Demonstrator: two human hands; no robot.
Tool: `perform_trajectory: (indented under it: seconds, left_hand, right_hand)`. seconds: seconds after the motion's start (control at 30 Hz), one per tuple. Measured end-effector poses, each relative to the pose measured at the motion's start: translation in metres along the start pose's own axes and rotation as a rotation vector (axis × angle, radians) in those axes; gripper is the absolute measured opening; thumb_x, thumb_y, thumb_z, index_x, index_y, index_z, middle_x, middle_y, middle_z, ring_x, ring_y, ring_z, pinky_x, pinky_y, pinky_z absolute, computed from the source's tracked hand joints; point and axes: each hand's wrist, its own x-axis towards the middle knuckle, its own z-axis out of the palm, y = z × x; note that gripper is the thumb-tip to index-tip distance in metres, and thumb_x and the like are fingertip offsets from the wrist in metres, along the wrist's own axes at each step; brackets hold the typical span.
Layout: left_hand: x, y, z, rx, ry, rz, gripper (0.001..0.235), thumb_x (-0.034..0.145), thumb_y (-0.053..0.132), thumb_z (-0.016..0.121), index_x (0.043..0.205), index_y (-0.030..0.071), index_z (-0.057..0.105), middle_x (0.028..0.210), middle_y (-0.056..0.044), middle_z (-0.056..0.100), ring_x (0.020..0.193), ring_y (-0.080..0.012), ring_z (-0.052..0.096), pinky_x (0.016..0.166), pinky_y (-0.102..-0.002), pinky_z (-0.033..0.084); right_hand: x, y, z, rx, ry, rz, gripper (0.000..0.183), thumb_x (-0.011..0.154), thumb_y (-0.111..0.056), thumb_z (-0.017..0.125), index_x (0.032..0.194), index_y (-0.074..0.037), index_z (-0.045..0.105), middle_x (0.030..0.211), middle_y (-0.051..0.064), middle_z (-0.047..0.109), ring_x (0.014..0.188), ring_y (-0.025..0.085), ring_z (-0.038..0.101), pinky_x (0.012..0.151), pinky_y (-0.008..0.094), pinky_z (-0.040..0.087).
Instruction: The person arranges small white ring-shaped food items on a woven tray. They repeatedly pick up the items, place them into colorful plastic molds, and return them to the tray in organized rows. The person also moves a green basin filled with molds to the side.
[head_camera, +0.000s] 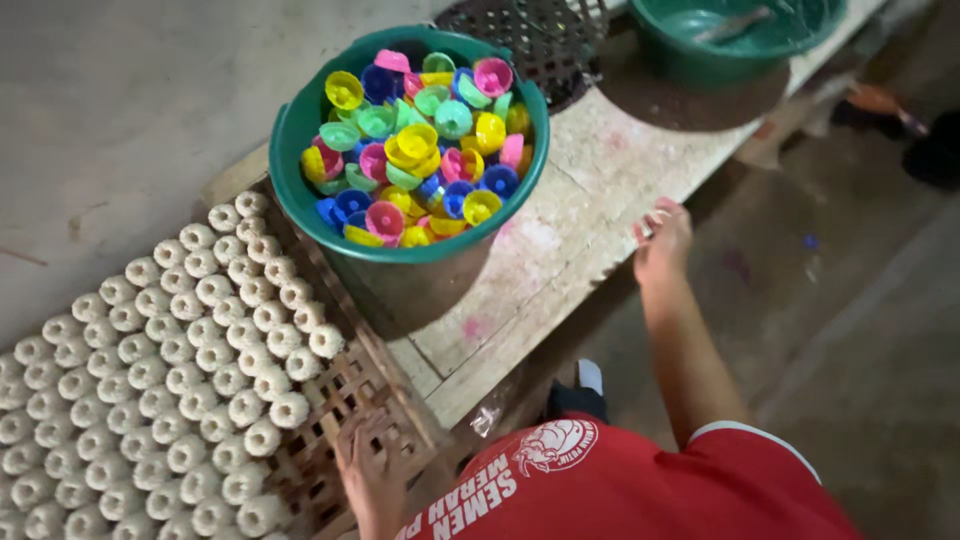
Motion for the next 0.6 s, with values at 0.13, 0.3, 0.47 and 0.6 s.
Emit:
perform_trajectory:
  seconds: [0.13,0.3,0.47,0.6]
  left_hand:
    - [-0.009,-0.012,0.049,0.090,0.081,0.053,0.049,0.070,0.006,0.070,0.119,0.009,0.070,0.123,-0.013,0.066,0.123,-0.0360,0.058,0.103,-0.046,0.050]
    - [0.010,0.039,0.165,0.183,0.222,-0.135,0.045,0.072,0.010,0.071,0.116,0.016,0.072,0.126,-0.016,0.061,0.120,-0.0347,0.060,0.094,-0.045,0.054]
    - [0.046,0.162,0.243,0.207,0.064,-0.080,0.040,0.078,0.013,0.073,0.118,0.015,0.072,0.127,-0.017,0.060,0.126,-0.0414,0.055,0.094,-0.048,0.052]
    - [0.076,0.227,0.255,0.240,0.024,-0.085,0.041,0.080,0.016,0.072,0.121,0.014,0.069,0.128,-0.015,0.061,0.119,-0.0372,0.058,0.097,-0.049,0.048]
  right_hand:
    - [0.092,-0.049,0.035,-0.349,-0.226,-0.488,0.033,0.089,-0.005,0.060,0.119,-0.017,0.059,0.120,0.000,0.051,0.106,0.018,0.052,0.088,0.036,0.048]
    - [0.268,-0.126,0.089,-1.099,-0.441,-1.238,0.027,0.093,-0.005,0.082,0.117,-0.007,0.070,0.123,0.017,0.055,0.115,0.037,0.051,0.097,0.047,0.047]
    - [0.454,-0.177,0.145,-1.933,-0.635,-0.917,0.045,0.096,-0.022,0.069,0.138,-0.008,0.062,0.141,0.024,0.056,0.131,0.049,0.050,0.111,0.065,0.035]
    - [0.517,-0.166,0.138,-2.355,-0.628,-0.673,0.050,0.097,-0.020,0.049,0.146,-0.024,0.056,0.161,0.017,0.038,0.148,0.061,0.021,0.107,0.084,0.011]
